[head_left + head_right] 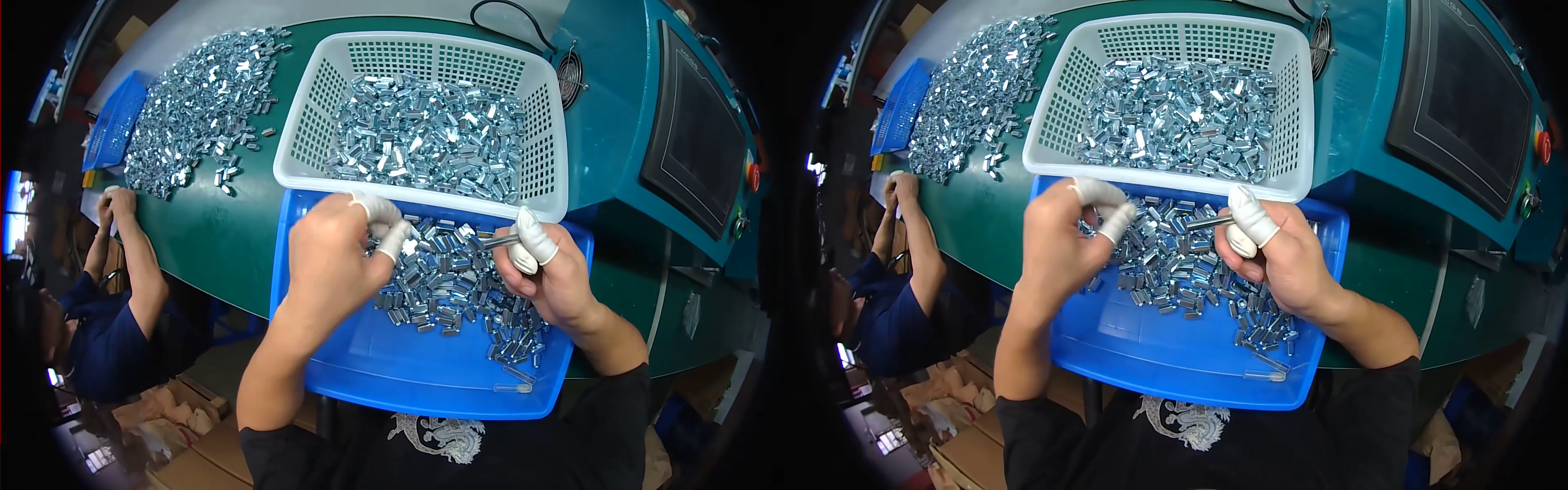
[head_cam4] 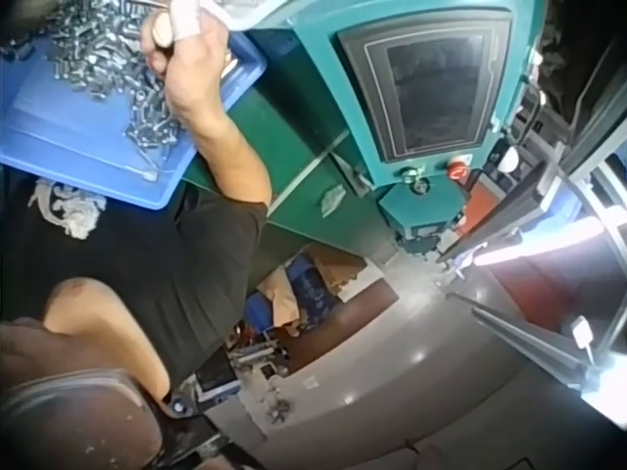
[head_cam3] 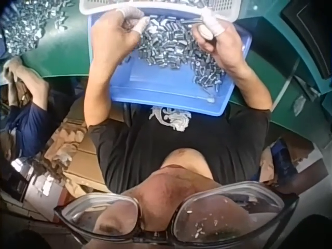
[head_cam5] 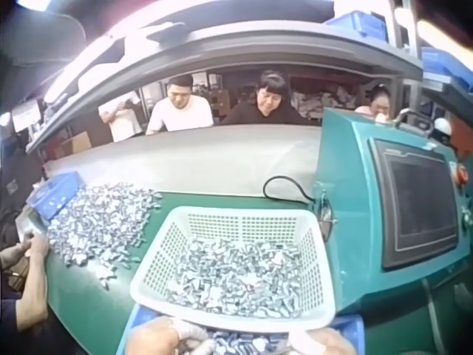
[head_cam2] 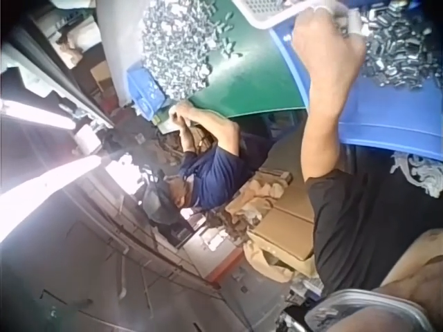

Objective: Inspecting and sorting small metal components on a production line.

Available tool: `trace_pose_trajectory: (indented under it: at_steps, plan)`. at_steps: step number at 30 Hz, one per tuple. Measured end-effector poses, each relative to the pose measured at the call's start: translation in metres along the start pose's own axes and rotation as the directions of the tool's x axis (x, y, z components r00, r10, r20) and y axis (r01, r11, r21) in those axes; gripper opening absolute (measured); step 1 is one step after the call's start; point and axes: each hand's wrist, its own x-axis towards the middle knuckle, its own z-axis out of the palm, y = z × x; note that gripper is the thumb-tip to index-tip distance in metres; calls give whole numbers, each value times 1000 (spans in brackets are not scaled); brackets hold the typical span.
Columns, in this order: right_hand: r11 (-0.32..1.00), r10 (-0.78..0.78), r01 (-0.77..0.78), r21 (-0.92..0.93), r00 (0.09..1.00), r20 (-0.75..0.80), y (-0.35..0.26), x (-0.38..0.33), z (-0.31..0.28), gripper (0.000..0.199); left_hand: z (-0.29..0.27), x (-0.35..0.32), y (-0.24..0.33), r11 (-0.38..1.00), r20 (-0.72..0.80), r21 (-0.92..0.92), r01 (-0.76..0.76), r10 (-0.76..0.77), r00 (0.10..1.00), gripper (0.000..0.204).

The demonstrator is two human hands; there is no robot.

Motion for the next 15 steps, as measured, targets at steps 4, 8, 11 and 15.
trace_pose_trajectory:
  at_steps: [4,8,11,15]
  plan:
    - [1000,11,-11,-21,1000,17,0,-2,0,50,8,-12,2,954,194,293,58,-119,974,17]
    - [997,-32,38,-73,997,76,2,-2,-2,49,14,-14,2,912,192,409,21,-109,975,18]
    - [996,-47,53,-73,996,79,4,-4,-5,48,19,-15,-2,907,191,421,13,-103,976,18]
    - [996,-53,57,-63,997,53,7,-4,-5,45,19,-13,-4,917,193,397,33,-119,974,16]
